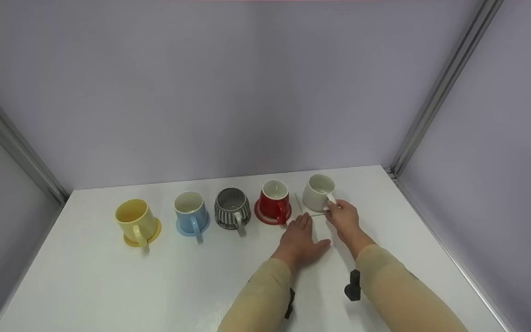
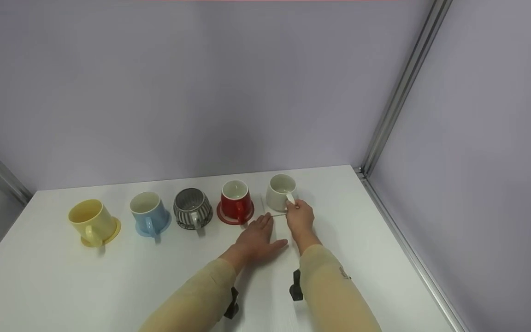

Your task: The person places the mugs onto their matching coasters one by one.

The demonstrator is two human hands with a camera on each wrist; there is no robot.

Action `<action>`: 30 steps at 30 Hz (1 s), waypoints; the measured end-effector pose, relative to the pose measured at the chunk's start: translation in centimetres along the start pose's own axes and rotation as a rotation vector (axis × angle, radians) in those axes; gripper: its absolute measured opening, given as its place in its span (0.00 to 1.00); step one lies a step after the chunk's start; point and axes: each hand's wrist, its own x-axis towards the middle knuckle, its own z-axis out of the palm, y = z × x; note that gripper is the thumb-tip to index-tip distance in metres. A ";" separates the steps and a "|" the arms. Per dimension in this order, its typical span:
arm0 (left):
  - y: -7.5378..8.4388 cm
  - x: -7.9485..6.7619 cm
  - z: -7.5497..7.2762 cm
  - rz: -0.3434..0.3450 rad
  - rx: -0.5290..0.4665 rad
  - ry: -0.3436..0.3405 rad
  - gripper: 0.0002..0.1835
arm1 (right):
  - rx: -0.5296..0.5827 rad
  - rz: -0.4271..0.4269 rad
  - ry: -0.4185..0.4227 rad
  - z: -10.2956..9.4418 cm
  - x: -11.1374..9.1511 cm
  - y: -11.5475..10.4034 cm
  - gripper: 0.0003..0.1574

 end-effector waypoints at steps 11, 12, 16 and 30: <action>0.4 0.0 0.4 0.019 0.010 -0.019 0.50 | -0.047 -0.011 0.009 -0.8 -0.3 0.4 0.21; 0.4 -0.1 0.4 0.020 0.012 -0.021 0.50 | -0.035 -0.006 0.001 -0.9 -0.4 0.4 0.21; 0.5 -0.2 0.6 0.013 -0.001 -0.018 0.50 | 0.013 0.020 -0.030 -1.2 -0.6 0.5 0.27; -2.2 -0.5 0.3 -0.009 -0.072 -0.088 0.50 | -0.029 0.070 -0.040 -2.2 -1.2 1.9 0.41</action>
